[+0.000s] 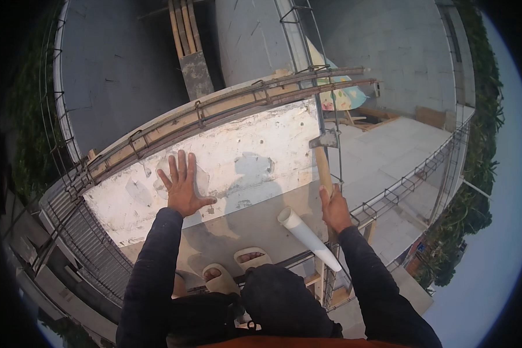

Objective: The person positions and secures wooden boards and a PVC pipe segment atop a concrete structure using a hammer.

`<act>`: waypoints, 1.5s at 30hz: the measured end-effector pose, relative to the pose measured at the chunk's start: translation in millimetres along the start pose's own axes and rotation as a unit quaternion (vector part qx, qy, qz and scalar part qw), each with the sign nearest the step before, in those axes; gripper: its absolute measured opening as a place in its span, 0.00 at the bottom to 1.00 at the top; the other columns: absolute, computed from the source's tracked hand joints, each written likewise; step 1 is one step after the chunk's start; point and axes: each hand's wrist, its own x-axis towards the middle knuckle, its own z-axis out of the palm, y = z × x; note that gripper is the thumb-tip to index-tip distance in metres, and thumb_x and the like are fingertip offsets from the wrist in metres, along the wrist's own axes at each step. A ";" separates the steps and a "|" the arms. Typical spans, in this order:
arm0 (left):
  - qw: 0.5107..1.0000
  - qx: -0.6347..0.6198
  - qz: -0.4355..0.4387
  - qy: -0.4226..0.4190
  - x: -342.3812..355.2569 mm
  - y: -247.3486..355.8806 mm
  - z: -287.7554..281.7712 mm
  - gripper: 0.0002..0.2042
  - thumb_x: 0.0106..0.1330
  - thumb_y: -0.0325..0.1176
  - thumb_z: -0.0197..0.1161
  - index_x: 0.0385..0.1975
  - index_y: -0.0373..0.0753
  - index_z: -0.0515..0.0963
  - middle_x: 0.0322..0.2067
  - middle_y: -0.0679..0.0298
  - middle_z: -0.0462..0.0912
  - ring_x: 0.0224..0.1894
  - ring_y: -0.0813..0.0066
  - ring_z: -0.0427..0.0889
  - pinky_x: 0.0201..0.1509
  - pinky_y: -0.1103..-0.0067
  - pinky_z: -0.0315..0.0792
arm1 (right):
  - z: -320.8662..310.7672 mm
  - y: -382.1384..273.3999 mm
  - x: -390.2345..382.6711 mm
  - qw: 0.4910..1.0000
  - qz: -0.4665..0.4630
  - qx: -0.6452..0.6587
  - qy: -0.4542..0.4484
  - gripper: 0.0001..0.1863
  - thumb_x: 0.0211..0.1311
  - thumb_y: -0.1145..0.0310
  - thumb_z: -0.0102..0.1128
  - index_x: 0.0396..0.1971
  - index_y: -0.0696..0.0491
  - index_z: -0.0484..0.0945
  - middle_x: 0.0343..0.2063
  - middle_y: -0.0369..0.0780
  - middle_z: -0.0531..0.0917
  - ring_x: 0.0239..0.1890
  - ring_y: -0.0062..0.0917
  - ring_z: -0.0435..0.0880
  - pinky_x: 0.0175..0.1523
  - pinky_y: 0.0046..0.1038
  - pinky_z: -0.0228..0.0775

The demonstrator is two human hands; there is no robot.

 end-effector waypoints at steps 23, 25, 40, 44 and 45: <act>0.999 0.029 0.014 -0.008 -5.2 -3.4 -2.8 0.74 0.49 0.72 0.75 0.83 0.44 0.27 0.83 0.48 0.19 0.82 0.40 0.12 0.73 0.32 0.13 | -44.2 -47.7 -7.0 0.992 -0.027 -0.115 -0.044 0.35 0.80 0.45 0.48 0.51 0.70 0.73 0.33 0.59 0.86 0.29 0.46 0.88 0.40 0.43 0.81; 0.999 0.043 0.022 -0.013 -0.7 2.2 -0.9 0.75 0.49 0.73 0.75 0.83 0.43 0.26 0.82 0.47 0.18 0.82 0.40 0.12 0.73 0.31 0.13 | -52.0 -27.6 0.7 0.989 -0.050 -0.130 -0.039 0.35 0.80 0.45 0.47 0.50 0.70 0.74 0.33 0.60 0.86 0.34 0.49 0.89 0.45 0.45 0.80; 0.972 0.045 0.163 0.164 36.5 90.9 -27.9 0.56 0.60 0.56 0.74 0.82 0.37 0.48 0.82 0.50 0.47 0.84 0.44 0.37 0.84 0.50 0.38 | -96.1 -17.2 28.2 0.965 -0.112 -0.220 -0.090 0.34 0.80 0.45 0.45 0.54 0.69 0.73 0.37 0.61 0.87 0.45 0.56 0.88 0.55 0.50 0.77; 0.978 0.032 0.094 0.182 90.7 131.0 -36.5 0.50 0.64 0.54 0.72 0.80 0.38 0.54 0.79 0.52 0.55 0.82 0.48 0.47 0.82 0.51 0.45 | -102.7 -30.7 31.1 0.968 -0.101 -0.208 -0.101 0.35 0.80 0.44 0.46 0.54 0.69 0.73 0.37 0.62 0.86 0.45 0.58 0.87 0.55 0.51 0.77; 0.981 0.033 0.080 0.176 88.8 140.5 -36.9 0.49 0.64 0.54 0.71 0.80 0.38 0.54 0.79 0.52 0.55 0.81 0.50 0.49 0.81 0.50 0.45 | -102.8 -27.4 31.5 0.968 -0.095 -0.209 -0.100 0.35 0.80 0.44 0.47 0.54 0.69 0.73 0.37 0.62 0.86 0.45 0.58 0.87 0.55 0.52 0.77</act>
